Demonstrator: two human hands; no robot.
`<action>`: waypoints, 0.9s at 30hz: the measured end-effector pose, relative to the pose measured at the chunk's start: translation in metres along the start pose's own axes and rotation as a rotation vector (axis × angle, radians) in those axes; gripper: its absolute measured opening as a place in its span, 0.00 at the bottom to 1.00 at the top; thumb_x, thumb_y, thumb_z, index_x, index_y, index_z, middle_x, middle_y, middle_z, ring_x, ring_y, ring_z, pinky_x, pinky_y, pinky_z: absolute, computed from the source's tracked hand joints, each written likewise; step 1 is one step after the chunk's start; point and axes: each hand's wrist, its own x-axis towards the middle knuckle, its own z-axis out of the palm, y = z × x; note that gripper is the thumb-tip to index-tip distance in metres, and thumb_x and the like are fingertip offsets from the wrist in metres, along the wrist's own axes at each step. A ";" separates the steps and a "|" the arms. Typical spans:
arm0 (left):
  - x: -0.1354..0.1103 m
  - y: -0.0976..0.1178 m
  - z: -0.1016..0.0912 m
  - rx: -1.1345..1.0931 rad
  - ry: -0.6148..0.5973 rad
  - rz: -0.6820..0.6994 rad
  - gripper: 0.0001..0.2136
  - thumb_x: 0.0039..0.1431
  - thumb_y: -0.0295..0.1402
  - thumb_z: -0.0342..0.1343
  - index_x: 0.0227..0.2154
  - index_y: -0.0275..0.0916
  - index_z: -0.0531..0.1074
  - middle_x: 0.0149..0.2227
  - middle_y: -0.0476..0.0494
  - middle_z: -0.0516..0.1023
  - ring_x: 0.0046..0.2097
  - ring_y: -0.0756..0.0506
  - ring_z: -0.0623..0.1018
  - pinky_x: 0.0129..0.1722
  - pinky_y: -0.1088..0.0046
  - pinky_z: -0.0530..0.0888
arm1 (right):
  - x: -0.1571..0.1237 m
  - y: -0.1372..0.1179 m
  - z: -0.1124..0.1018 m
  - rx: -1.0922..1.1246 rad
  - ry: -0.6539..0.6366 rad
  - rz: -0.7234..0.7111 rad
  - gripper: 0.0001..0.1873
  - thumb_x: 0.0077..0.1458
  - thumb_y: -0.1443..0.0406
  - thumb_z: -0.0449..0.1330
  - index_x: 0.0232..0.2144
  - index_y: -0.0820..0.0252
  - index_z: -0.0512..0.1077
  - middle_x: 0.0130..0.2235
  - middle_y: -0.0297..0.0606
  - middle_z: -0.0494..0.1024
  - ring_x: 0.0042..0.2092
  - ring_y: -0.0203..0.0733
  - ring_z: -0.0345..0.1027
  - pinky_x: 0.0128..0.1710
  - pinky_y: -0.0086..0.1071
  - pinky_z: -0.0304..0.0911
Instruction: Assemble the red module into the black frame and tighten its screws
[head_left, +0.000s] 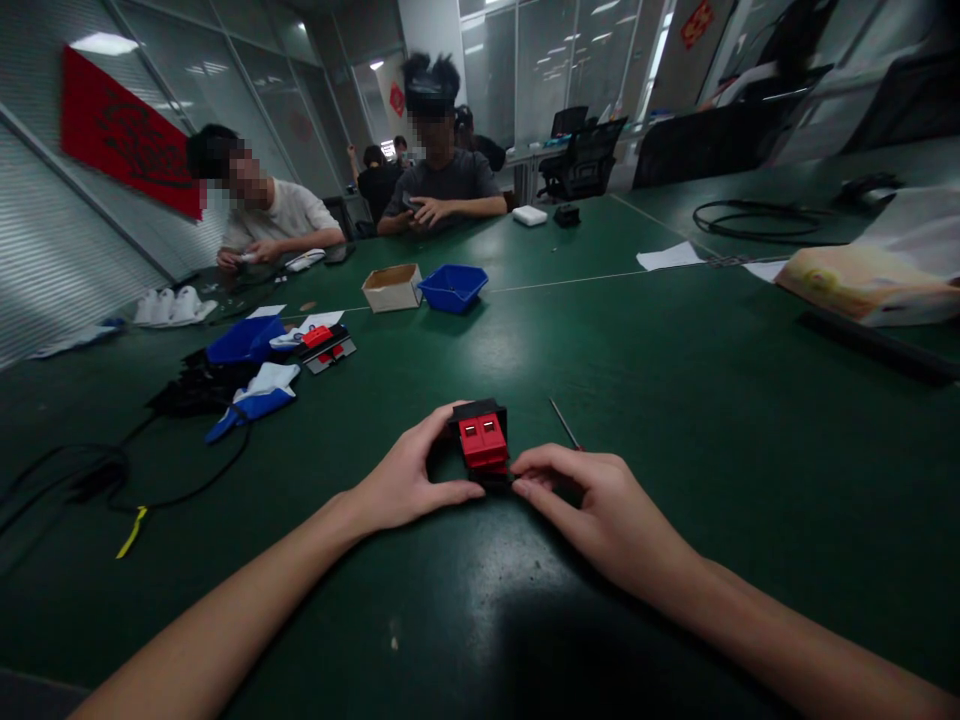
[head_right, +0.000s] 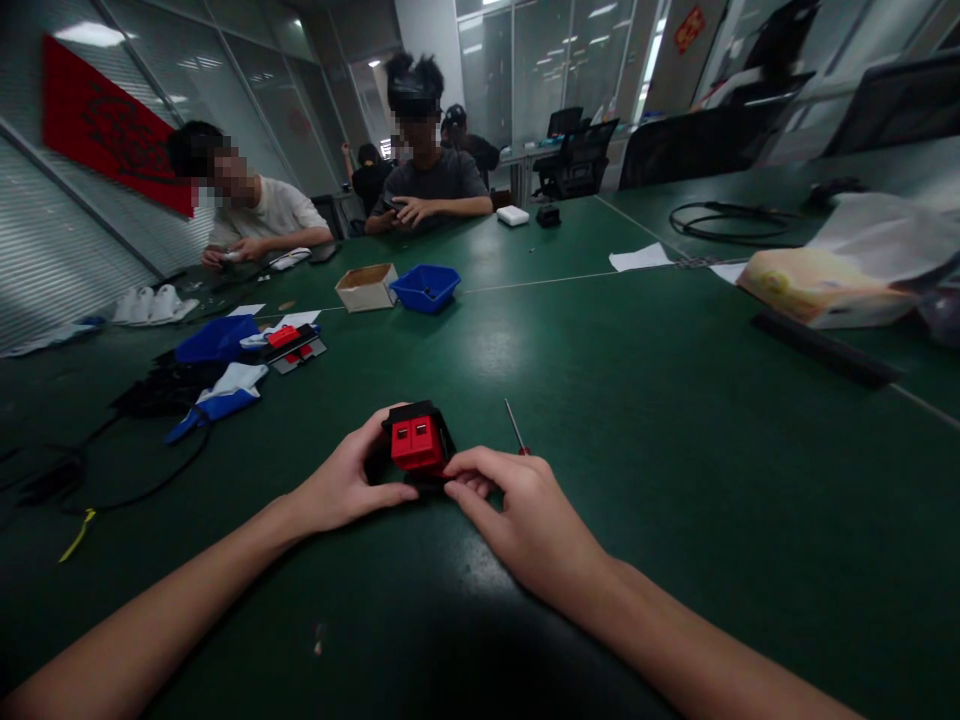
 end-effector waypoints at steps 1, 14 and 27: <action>0.000 -0.001 0.000 -0.004 -0.002 0.006 0.42 0.53 0.42 0.69 0.66 0.41 0.55 0.64 0.31 0.68 0.64 0.33 0.71 0.65 0.49 0.65 | 0.000 0.000 0.000 0.002 -0.007 0.016 0.05 0.62 0.66 0.59 0.39 0.56 0.75 0.36 0.34 0.82 0.35 0.38 0.76 0.37 0.32 0.71; 0.002 0.000 -0.002 0.037 -0.021 0.069 0.39 0.54 0.40 0.69 0.66 0.41 0.58 0.65 0.32 0.67 0.64 0.33 0.70 0.65 0.48 0.65 | 0.004 0.002 0.003 0.089 -0.001 0.095 0.08 0.62 0.63 0.58 0.43 0.58 0.73 0.41 0.39 0.82 0.39 0.39 0.78 0.42 0.34 0.74; 0.002 0.001 -0.003 -0.003 -0.009 0.043 0.36 0.56 0.39 0.68 0.64 0.39 0.60 0.63 0.32 0.70 0.62 0.35 0.73 0.64 0.52 0.67 | 0.003 0.006 0.006 0.195 0.084 0.104 0.11 0.58 0.62 0.62 0.43 0.60 0.72 0.39 0.40 0.82 0.37 0.39 0.79 0.40 0.33 0.76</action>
